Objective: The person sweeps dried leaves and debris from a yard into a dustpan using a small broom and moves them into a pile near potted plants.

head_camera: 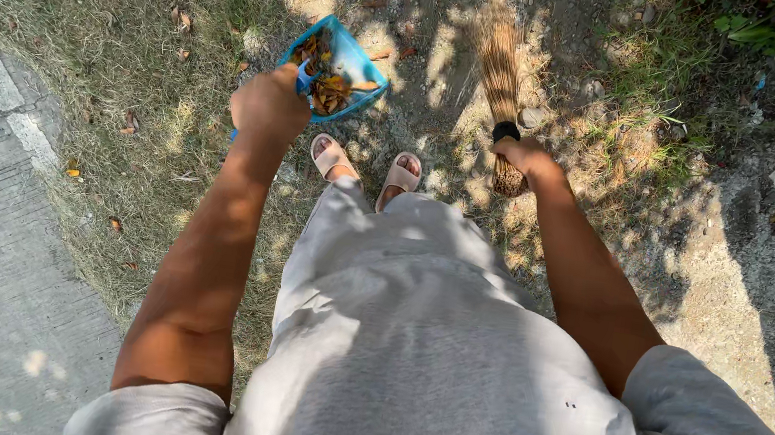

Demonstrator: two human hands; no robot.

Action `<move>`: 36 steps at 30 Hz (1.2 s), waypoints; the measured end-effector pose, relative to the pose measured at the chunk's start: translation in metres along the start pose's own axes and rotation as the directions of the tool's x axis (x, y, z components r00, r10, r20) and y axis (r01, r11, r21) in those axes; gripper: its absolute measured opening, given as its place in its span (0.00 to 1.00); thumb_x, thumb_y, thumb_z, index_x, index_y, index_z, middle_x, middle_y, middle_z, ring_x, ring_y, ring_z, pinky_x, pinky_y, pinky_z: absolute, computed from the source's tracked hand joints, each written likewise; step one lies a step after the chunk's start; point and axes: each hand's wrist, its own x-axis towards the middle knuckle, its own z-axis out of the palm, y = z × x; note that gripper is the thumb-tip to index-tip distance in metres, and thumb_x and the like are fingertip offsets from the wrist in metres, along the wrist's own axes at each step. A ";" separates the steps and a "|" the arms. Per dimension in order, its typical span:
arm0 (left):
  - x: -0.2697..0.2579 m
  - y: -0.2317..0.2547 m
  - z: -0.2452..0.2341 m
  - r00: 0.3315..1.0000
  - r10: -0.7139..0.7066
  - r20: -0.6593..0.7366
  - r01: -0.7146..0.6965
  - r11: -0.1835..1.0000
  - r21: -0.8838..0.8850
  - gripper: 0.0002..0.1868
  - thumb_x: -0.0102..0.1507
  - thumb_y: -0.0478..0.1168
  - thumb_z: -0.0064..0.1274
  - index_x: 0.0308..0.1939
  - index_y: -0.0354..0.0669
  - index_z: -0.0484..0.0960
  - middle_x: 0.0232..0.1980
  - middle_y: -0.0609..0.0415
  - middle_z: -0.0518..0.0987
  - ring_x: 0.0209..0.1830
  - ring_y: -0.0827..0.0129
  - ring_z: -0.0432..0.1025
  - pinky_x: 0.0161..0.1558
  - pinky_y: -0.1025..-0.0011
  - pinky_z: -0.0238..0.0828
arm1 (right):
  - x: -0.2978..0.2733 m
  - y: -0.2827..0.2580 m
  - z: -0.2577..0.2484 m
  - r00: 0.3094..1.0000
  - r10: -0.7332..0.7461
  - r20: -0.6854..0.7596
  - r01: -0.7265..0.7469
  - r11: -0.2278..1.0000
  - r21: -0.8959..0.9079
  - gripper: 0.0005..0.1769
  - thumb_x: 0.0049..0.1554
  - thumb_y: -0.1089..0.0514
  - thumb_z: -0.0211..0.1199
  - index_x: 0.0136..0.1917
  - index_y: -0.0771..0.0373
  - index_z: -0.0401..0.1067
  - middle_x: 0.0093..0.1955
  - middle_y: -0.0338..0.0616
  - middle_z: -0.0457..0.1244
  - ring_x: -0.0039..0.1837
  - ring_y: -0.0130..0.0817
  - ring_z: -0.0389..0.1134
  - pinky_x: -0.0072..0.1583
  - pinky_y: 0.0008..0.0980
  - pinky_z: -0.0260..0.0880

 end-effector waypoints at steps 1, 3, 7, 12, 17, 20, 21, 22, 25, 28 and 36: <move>0.011 0.002 0.001 0.999 -0.011 0.050 0.010 1.000 0.022 0.14 0.62 0.48 0.56 0.50 0.50 0.81 0.46 0.44 0.84 0.48 0.48 0.79 0.49 0.52 0.75 | 0.004 -0.003 0.009 1.000 -0.019 0.005 0.019 0.999 0.051 0.34 0.46 0.41 0.68 0.58 0.67 0.76 0.54 0.57 0.68 0.55 0.48 0.69 0.55 0.44 0.67; 0.033 0.005 0.006 0.994 -0.013 0.107 0.008 0.999 0.046 0.17 0.61 0.50 0.58 0.51 0.50 0.81 0.48 0.43 0.83 0.49 0.48 0.78 0.50 0.53 0.74 | 0.009 -0.021 0.033 0.999 -0.038 0.023 0.038 0.999 -0.016 0.33 0.47 0.40 0.67 0.57 0.66 0.76 0.53 0.55 0.69 0.54 0.46 0.69 0.55 0.43 0.67; 0.075 0.013 0.023 0.991 0.128 0.043 -0.130 0.991 0.041 0.18 0.57 0.43 0.57 0.52 0.48 0.82 0.49 0.44 0.83 0.49 0.48 0.78 0.49 0.54 0.74 | -0.014 -0.055 0.062 0.964 -0.123 0.235 0.186 0.944 -0.273 0.36 0.51 0.36 0.67 0.59 0.69 0.75 0.53 0.57 0.70 0.55 0.47 0.71 0.57 0.41 0.68; 0.118 0.037 0.020 0.988 0.149 0.043 -0.150 0.988 0.020 0.14 0.61 0.40 0.54 0.51 0.47 0.84 0.52 0.46 0.84 0.54 0.53 0.78 0.53 0.58 0.75 | -0.102 -0.081 0.025 0.939 -0.081 0.335 0.209 0.907 -0.365 0.37 0.52 0.37 0.66 0.67 0.61 0.69 0.61 0.53 0.62 0.62 0.48 0.63 0.59 0.48 0.64; 0.133 0.047 -0.011 0.983 0.043 0.179 -0.050 0.998 0.038 0.16 0.60 0.42 0.56 0.51 0.45 0.84 0.55 0.45 0.81 0.56 0.52 0.76 0.53 0.60 0.74 | -0.148 -0.085 -0.023 0.932 -0.139 0.336 0.236 0.934 -0.269 0.35 0.48 0.42 0.66 0.66 0.58 0.70 0.56 0.51 0.70 0.55 0.41 0.70 0.58 0.40 0.67; 0.136 0.044 -0.019 0.980 0.070 0.185 -0.069 0.998 -0.012 0.15 0.60 0.38 0.54 0.50 0.47 0.85 0.55 0.46 0.82 0.58 0.52 0.76 0.56 0.61 0.73 | -0.122 -0.100 -0.028 0.950 -0.194 0.244 0.243 0.951 -0.193 0.34 0.49 0.46 0.68 0.64 0.64 0.71 0.52 0.54 0.70 0.50 0.43 0.72 0.53 0.41 0.69; 0.139 0.046 -0.020 0.981 0.069 0.182 -0.069 0.998 -0.007 0.15 0.60 0.38 0.54 0.50 0.47 0.85 0.55 0.46 0.82 0.58 0.52 0.76 0.56 0.61 0.73 | -0.106 -0.109 -0.028 0.955 -0.226 0.191 0.256 0.955 -0.151 0.33 0.50 0.47 0.68 0.64 0.69 0.72 0.50 0.57 0.70 0.48 0.45 0.71 0.50 0.42 0.70; 0.142 0.047 -0.018 0.982 0.054 0.181 -0.054 0.999 -0.005 0.15 0.59 0.38 0.53 0.50 0.47 0.85 0.55 0.45 0.82 0.57 0.52 0.76 0.56 0.61 0.73 | -0.087 -0.120 -0.027 0.954 -0.231 0.191 0.260 0.954 -0.147 0.33 0.50 0.47 0.68 0.64 0.69 0.72 0.50 0.57 0.70 0.48 0.45 0.71 0.50 0.42 0.70; 0.156 0.046 -0.017 0.984 0.039 0.171 -0.041 0.999 0.005 0.14 0.60 0.38 0.51 0.48 0.47 0.86 0.54 0.43 0.82 0.57 0.51 0.77 0.56 0.60 0.73 | -0.033 -0.166 -0.008 0.979 -0.190 0.067 0.202 0.926 -0.318 0.39 0.52 0.48 0.66 0.68 0.73 0.62 0.51 0.58 0.66 0.48 0.46 0.71 0.49 0.44 0.72; 0.154 0.046 -0.022 0.984 0.075 0.162 -0.077 0.997 0.008 0.14 0.61 0.39 0.49 0.47 0.46 0.87 0.53 0.42 0.83 0.56 0.50 0.77 0.56 0.59 0.74 | -0.001 -0.206 0.019 0.983 -0.097 0.159 0.160 0.877 -0.454 0.35 0.51 0.56 0.65 0.66 0.82 0.65 0.52 0.64 0.69 0.47 0.49 0.74 0.49 0.47 0.74; 0.147 0.040 -0.033 0.954 -0.031 0.297 0.004 0.996 0.091 0.20 0.63 0.45 0.54 0.57 0.46 0.81 0.58 0.45 0.83 0.58 0.53 0.79 0.56 0.57 0.76 | -0.082 -0.194 0.001 0.958 -0.133 0.254 0.274 0.691 -0.669 0.26 0.51 0.49 0.66 0.61 0.61 0.75 0.52 0.51 0.71 0.52 0.45 0.74 0.53 0.44 0.74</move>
